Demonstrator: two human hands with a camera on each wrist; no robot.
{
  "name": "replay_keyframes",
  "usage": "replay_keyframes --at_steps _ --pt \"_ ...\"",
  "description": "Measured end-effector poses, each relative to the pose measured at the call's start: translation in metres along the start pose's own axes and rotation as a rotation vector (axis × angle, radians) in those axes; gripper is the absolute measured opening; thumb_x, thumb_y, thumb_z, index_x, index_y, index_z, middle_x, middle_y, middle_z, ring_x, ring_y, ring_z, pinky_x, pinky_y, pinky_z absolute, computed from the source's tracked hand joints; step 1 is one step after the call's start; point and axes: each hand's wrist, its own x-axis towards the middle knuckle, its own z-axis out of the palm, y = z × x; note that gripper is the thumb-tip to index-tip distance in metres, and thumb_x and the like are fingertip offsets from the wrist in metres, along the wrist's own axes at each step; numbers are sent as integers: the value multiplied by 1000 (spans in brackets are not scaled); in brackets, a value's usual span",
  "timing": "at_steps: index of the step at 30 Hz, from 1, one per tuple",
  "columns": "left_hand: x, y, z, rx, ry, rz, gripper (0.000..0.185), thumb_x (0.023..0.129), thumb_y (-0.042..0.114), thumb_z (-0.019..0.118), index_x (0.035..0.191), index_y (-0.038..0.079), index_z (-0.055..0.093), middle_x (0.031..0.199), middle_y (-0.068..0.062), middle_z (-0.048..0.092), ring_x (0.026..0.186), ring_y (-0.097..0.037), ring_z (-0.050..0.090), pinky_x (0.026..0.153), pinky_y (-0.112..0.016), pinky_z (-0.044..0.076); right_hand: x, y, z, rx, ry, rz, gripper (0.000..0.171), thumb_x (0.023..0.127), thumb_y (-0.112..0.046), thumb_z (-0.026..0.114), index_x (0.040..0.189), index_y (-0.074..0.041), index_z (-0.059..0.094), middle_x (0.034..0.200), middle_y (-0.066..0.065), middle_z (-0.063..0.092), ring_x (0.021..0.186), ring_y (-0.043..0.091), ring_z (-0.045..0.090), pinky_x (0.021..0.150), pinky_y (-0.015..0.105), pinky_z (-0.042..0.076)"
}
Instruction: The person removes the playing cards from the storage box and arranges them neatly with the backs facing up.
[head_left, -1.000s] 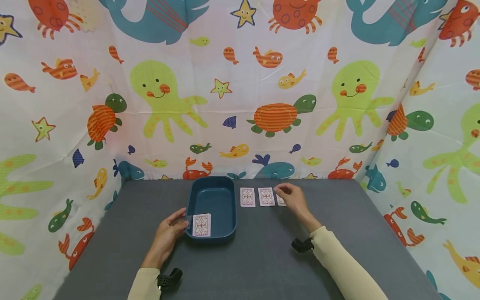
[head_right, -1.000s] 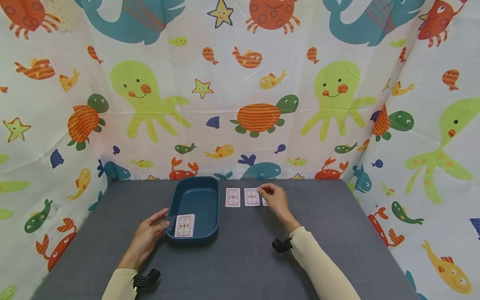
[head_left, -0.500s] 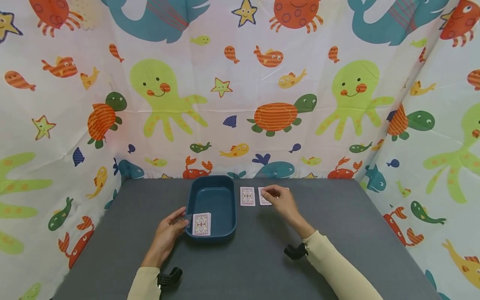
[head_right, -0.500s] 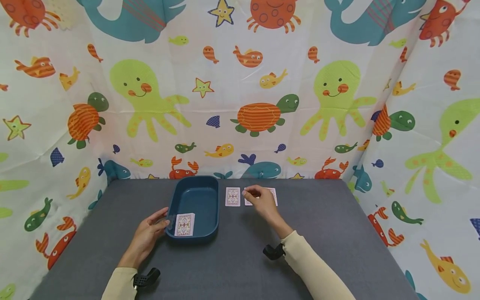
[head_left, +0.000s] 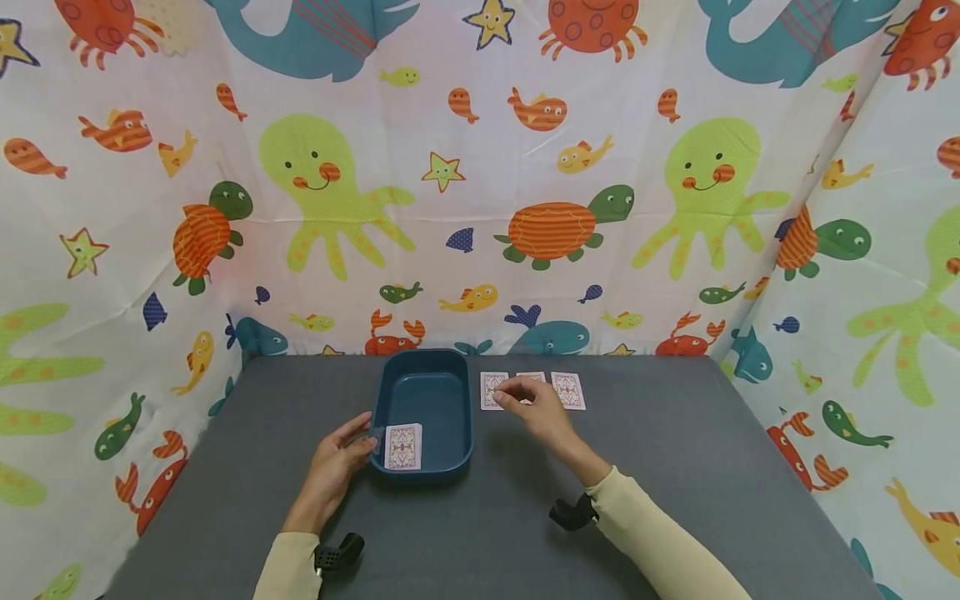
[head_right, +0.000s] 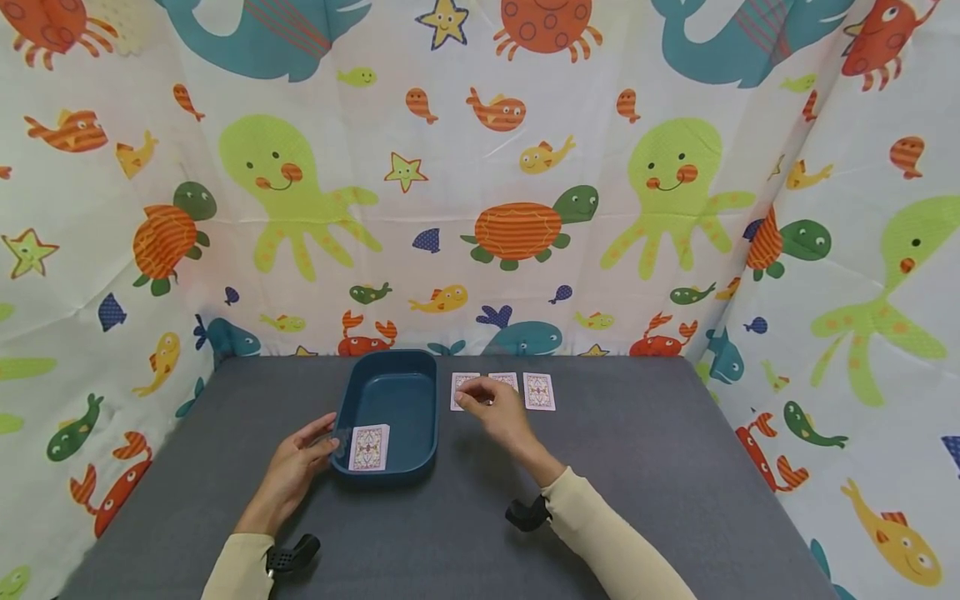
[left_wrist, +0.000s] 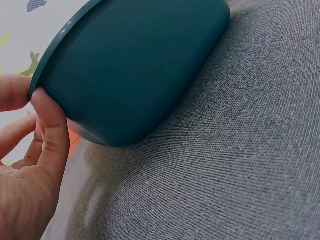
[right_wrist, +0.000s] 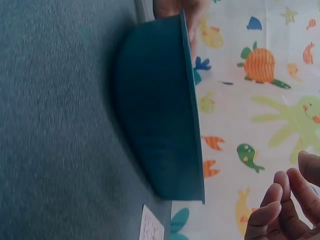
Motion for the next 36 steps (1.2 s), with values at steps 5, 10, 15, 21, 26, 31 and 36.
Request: replay_keyframes --at_steps 5,10,15,21,26,31,36 --pt "0 1 0 0 -4 -3 53 96 8 59 147 12 43 148 -12 39 106 -11 54 87 -25 45 -4 -7 9 44 -26 -10 16 91 -19 70 101 -7 73 94 6 70 81 13 59 71 24 47" --pt "0 2 -1 -1 1 -2 53 96 9 59 147 12 43 148 -12 40 105 -9 54 87 -24 45 -4 -10 21 61 -55 -33 15 91 -21 70 101 -11 73 97 6 72 83 14 61 74 25 48" --pt "1 1 0 -2 3 8 53 96 8 58 147 12 44 148 -13 40 106 -10 54 87 -25 45 -5 -15 33 64 -81 -26 17 92 -20 69 103 -7 72 99 10 71 86 19 61 73 24 47" --pt "2 -1 -1 -1 5 2 53 96 8 59 147 12 44 148 -13 40 106 -12 54 87 -25 45 -14 -40 38 88 -128 -32 18 92 -12 68 105 -1 70 100 16 70 86 20 61 73 22 49" --pt "2 -1 -1 -4 -3 2 53 97 8 58 147 12 43 148 -13 39 107 -13 54 88 -25 45 -11 -29 52 115 -112 -66 19 91 -11 68 106 1 69 99 18 70 84 19 62 73 22 50" --pt "2 -2 -1 -17 -6 7 53 96 7 58 147 11 43 147 -13 39 105 -12 54 86 -25 45 -4 -18 67 118 -131 -43 20 90 -19 71 107 -8 70 101 11 70 86 17 63 73 23 51" --pt "1 -2 -1 -21 -2 9 53 96 7 58 147 10 44 147 -14 40 103 -9 56 86 -24 46 1 -20 75 83 -198 -33 25 90 -29 71 112 -17 68 112 11 67 93 23 63 76 29 51"
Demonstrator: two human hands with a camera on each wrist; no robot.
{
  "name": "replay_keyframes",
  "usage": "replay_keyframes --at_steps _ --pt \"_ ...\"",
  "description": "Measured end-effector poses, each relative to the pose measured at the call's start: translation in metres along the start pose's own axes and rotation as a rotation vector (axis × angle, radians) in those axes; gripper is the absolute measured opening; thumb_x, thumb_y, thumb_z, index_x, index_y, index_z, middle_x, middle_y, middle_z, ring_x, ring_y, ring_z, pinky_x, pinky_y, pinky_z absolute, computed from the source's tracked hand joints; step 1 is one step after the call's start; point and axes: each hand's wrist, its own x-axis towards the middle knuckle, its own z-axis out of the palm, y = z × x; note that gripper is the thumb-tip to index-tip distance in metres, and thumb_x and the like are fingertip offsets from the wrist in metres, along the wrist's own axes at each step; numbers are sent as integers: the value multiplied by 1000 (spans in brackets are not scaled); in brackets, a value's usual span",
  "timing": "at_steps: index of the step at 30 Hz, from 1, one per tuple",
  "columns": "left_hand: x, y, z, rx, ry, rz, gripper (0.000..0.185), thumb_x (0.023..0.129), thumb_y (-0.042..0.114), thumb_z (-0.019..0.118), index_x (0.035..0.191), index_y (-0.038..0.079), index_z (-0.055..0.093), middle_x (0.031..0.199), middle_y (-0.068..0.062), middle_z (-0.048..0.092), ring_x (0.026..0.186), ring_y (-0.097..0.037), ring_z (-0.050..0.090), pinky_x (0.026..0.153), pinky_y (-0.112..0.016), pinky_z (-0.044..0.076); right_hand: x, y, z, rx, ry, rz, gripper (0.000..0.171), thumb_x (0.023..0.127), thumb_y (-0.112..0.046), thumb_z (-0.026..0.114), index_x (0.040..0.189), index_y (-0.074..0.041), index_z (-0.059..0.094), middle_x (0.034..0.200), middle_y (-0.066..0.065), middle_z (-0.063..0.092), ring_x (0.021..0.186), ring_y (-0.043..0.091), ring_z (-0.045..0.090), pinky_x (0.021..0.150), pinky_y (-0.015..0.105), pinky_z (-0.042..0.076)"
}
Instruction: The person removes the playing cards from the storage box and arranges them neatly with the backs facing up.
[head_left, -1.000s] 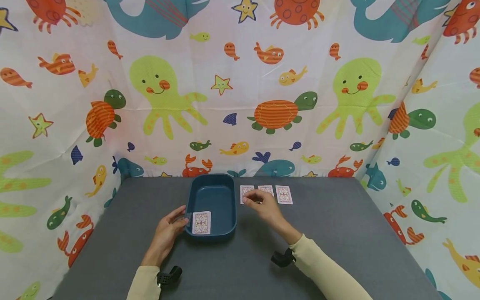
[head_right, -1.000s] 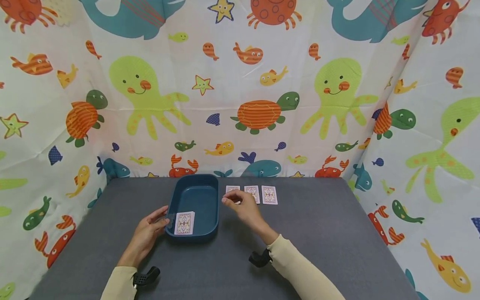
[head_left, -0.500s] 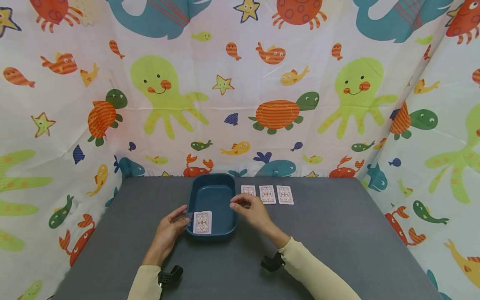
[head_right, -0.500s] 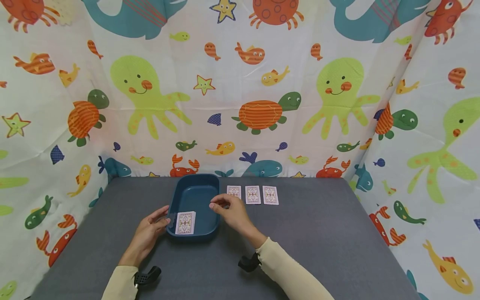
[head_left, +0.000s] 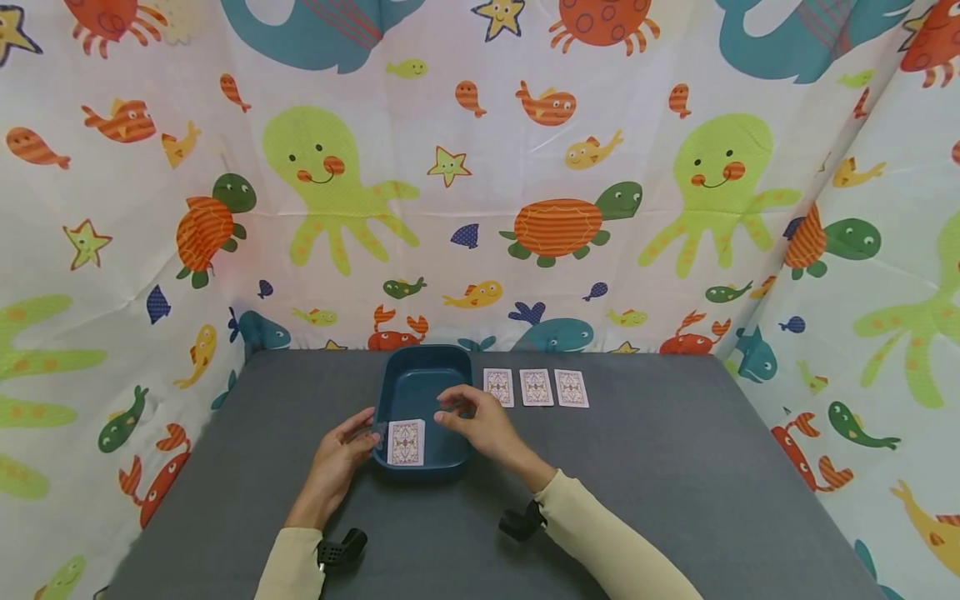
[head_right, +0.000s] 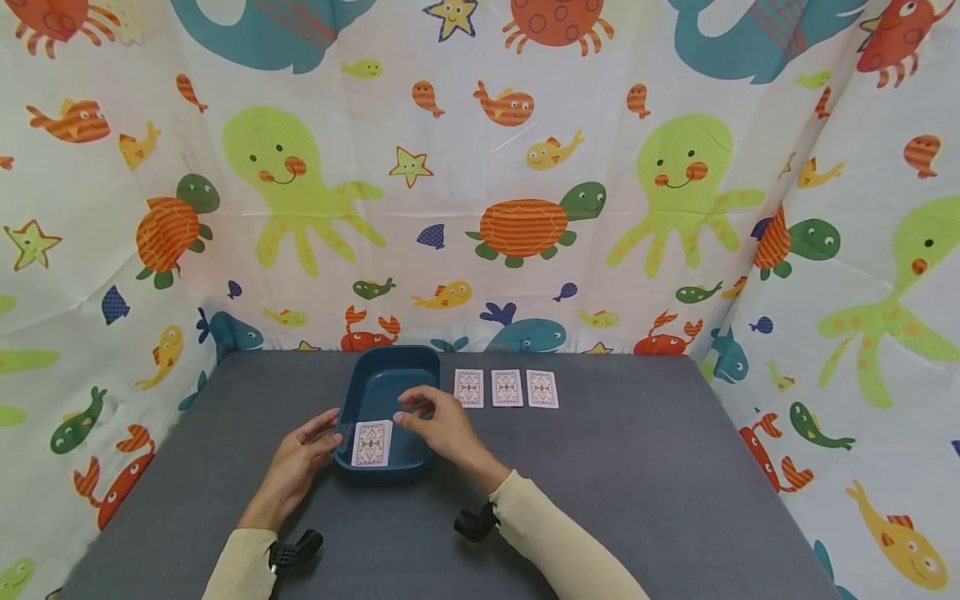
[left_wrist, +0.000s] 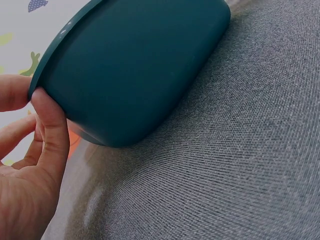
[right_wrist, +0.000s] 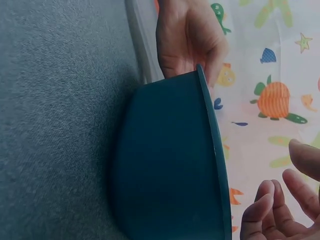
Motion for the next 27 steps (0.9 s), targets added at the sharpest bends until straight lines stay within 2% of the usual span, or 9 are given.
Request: replay_keyframes --at_steps 7,16,23,27 --pt "-1 1 0 20 -1 -16 53 97 10 59 147 13 43 148 -11 40 108 -10 53 89 -25 44 10 -1 12 -20 -52 -2 28 90 -26 72 115 -15 67 117 15 66 94 24 63 74 27 51" --pt "0 2 1 36 8 -19 52 97 11 58 147 13 44 148 -12 42 117 -21 51 90 -25 44 25 -1 29 -81 -70 31 27 86 -22 76 112 -21 69 112 -1 68 93 17 63 74 26 50" --pt "0 2 1 33 9 -16 51 97 10 58 146 13 45 147 -13 43 113 -18 53 90 -27 45 35 0 39 -111 -111 89 29 83 -19 79 111 -19 70 110 1 68 91 15 61 75 26 50" --pt "0 2 1 31 6 -17 51 97 9 58 146 12 45 146 -13 43 115 -21 53 90 -27 45 40 3 44 -149 -125 117 31 82 -20 80 111 -18 70 111 7 68 91 15 61 76 28 50"
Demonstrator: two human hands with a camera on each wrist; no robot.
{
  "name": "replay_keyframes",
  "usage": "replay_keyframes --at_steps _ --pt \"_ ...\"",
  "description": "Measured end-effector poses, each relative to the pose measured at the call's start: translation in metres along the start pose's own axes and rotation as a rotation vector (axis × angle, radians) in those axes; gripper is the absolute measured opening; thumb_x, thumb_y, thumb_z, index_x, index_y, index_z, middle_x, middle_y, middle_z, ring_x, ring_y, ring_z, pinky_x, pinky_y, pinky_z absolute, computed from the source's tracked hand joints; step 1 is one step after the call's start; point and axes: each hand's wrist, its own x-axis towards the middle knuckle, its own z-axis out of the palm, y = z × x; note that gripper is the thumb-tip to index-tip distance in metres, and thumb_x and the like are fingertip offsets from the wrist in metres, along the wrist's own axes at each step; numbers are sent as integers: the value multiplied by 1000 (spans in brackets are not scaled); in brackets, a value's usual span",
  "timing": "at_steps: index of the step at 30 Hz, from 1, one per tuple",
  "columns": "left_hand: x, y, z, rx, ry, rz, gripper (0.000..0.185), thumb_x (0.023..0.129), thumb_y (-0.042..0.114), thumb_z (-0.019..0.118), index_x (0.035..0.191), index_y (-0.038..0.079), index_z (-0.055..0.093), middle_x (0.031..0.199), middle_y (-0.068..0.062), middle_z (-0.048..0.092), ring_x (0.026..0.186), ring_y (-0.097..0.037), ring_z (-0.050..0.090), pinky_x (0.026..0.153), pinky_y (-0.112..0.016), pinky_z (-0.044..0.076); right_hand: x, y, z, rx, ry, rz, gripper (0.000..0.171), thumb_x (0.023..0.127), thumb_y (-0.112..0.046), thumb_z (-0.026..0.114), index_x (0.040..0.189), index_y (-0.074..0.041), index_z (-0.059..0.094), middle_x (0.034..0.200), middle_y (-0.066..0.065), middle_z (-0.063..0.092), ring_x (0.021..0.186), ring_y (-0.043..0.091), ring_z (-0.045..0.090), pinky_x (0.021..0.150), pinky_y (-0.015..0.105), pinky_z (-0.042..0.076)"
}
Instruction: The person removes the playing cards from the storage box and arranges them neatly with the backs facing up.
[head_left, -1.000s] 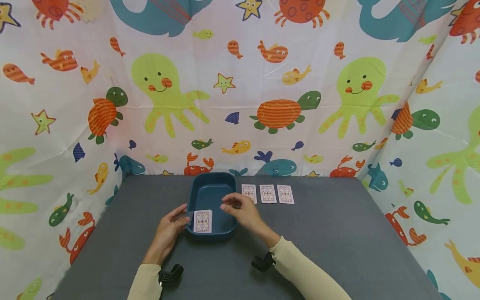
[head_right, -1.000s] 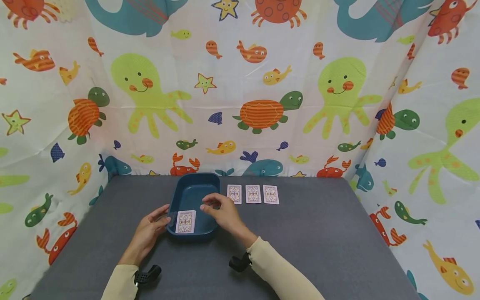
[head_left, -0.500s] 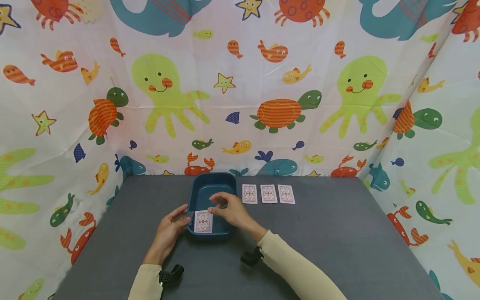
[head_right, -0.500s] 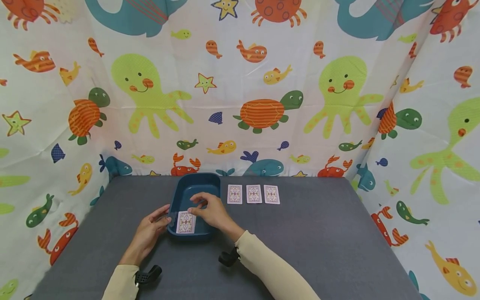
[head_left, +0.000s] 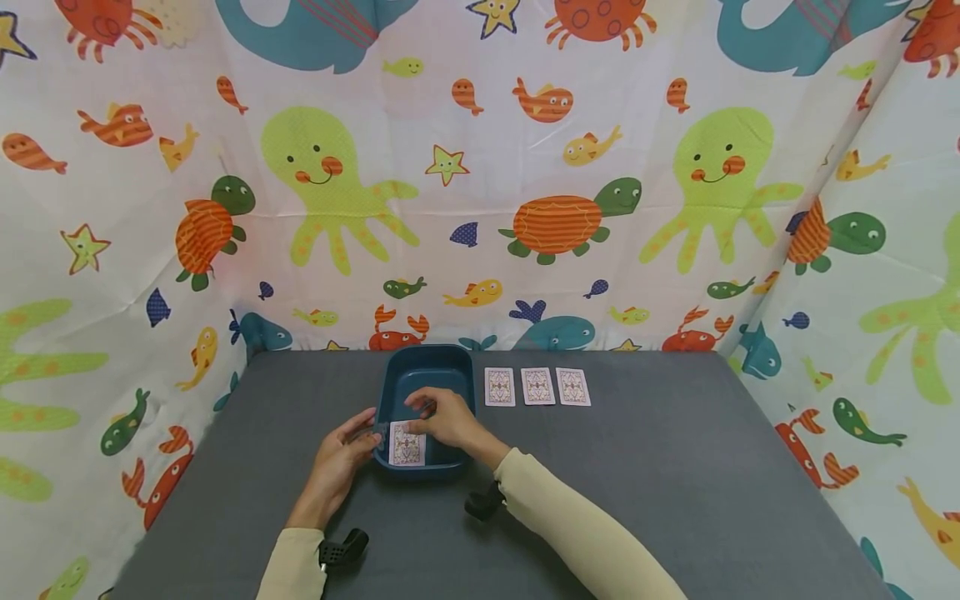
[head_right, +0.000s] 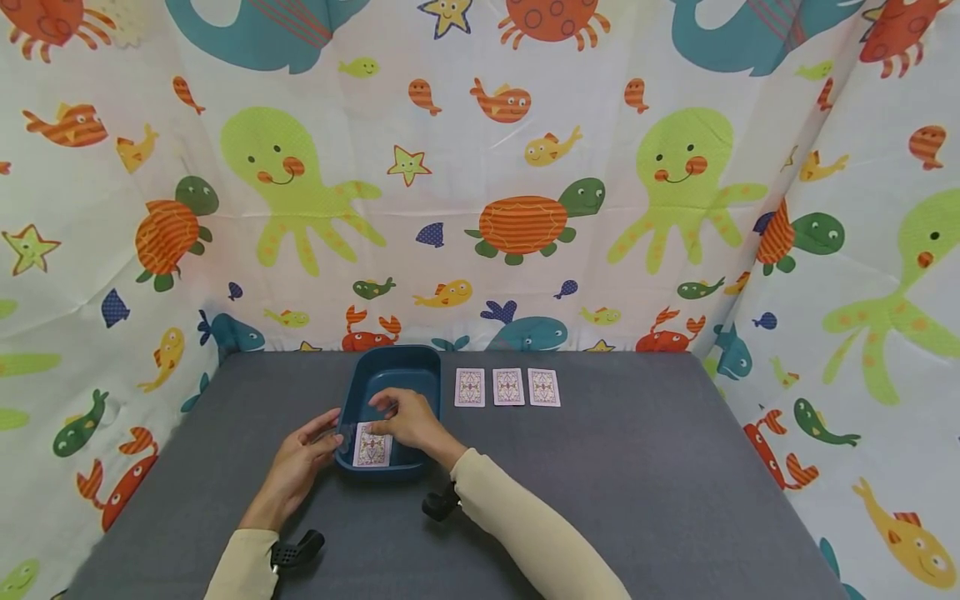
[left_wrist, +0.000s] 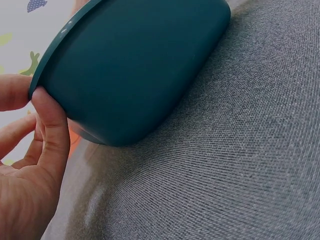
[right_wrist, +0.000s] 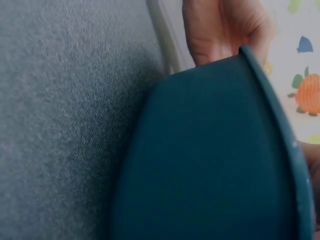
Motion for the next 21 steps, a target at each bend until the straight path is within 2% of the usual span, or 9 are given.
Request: replay_keyframes --at_steps 4,14,21 --pt "1 -1 -1 -11 -4 8 52 96 8 58 146 12 44 146 -14 42 117 -24 52 89 -26 47 7 3 4 -34 -33 36 37 81 -20 81 116 -13 69 115 12 67 91 15 61 75 28 50" --pt "2 0 0 0 3 14 53 96 8 59 146 20 47 144 -13 41 116 -19 49 90 -31 44 19 10 9 -120 -57 85 42 77 -22 84 115 -11 70 103 9 67 85 15 55 72 29 45" --pt "5 4 1 21 28 -1 52 94 14 63 144 18 48 142 -11 44 112 -18 52 87 -31 46 23 12 10 -144 -67 110 42 77 -22 84 115 -11 69 101 7 66 83 14 54 69 27 44"
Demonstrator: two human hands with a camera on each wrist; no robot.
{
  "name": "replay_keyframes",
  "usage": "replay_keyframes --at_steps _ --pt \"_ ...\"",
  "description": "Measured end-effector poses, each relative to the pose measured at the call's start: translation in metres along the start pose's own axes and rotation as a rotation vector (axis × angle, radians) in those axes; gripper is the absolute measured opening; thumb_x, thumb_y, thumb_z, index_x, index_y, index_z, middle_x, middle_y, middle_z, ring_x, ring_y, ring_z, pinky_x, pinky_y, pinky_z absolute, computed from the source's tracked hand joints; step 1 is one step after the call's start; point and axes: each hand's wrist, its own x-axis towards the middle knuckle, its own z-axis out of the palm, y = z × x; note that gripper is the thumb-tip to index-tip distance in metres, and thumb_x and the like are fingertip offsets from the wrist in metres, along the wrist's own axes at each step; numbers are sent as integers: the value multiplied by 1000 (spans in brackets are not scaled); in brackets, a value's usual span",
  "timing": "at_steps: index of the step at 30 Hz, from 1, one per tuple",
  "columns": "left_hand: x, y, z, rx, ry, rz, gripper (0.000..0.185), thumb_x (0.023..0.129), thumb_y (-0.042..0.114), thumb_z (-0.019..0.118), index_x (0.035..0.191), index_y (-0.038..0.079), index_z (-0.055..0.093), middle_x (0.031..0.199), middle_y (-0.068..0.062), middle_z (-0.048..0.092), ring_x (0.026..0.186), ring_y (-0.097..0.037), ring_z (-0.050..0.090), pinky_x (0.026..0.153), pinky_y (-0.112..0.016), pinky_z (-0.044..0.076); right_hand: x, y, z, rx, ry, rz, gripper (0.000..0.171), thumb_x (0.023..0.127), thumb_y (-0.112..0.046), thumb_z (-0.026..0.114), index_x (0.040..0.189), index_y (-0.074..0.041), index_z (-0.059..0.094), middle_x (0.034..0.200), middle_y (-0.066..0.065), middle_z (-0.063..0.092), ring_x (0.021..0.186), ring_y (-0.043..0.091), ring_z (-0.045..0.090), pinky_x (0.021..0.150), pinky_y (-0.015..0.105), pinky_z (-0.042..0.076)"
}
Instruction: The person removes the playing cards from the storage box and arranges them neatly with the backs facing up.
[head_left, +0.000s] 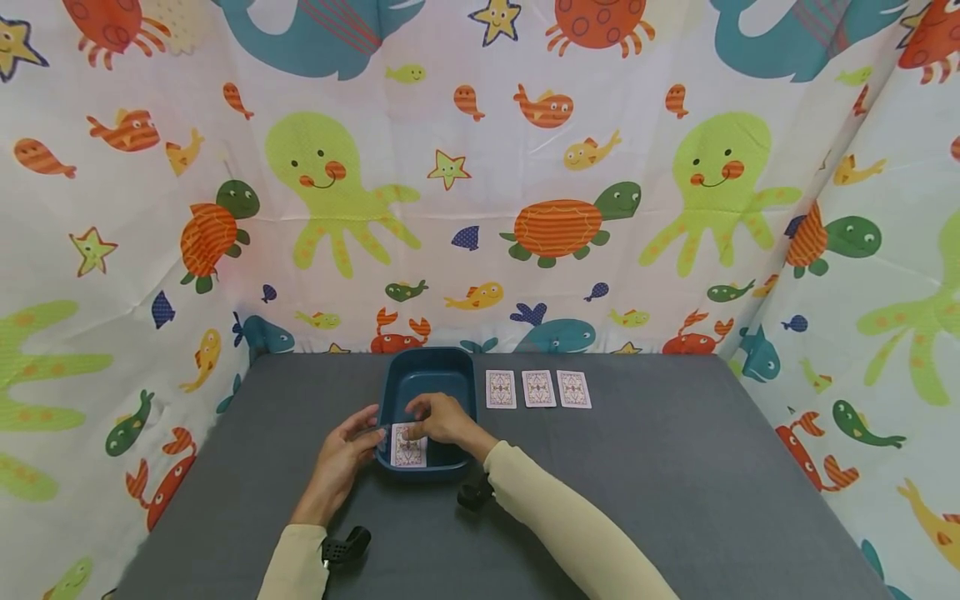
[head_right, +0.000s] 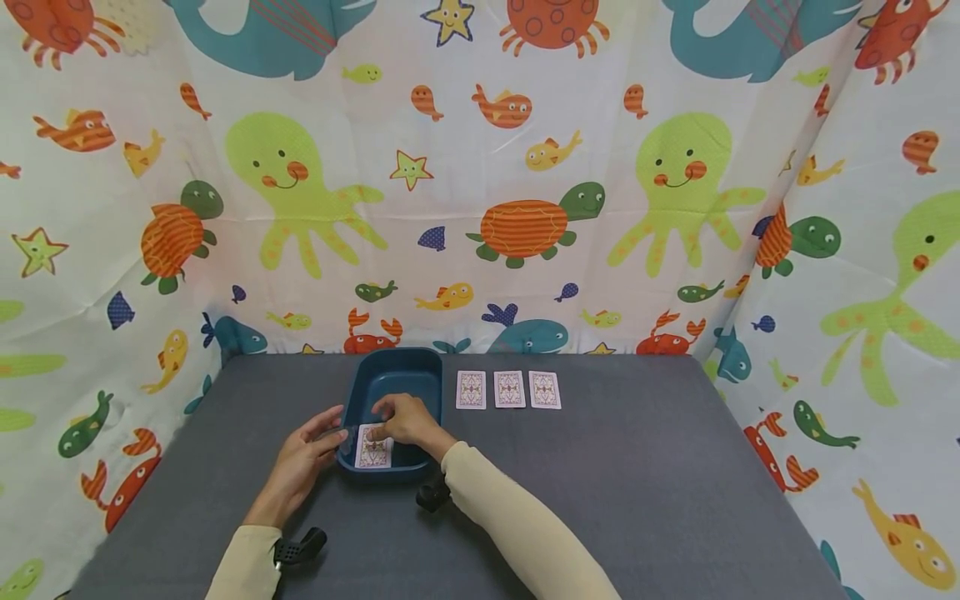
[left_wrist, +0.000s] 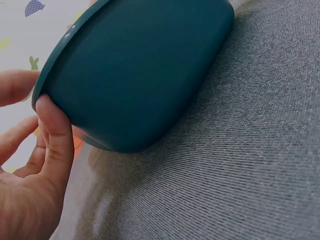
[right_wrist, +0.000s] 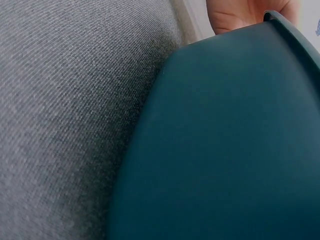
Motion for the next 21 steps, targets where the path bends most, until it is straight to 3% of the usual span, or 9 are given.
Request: replay_keyframes --at_steps 10,21 --pt "4 1 2 34 26 -14 53 92 11 66 142 19 50 141 -11 46 108 -19 55 84 -31 47 2 2 3 -115 -21 -2 48 74 -27 87 117 -15 68 98 2 66 83 13 56 73 28 48" --pt "6 -1 4 50 33 -14 53 93 11 64 143 21 49 142 -10 45 115 -23 52 86 -31 46 4 3 3 -142 -18 37 50 72 -25 88 116 -13 69 99 7 66 83 17 57 73 31 49"
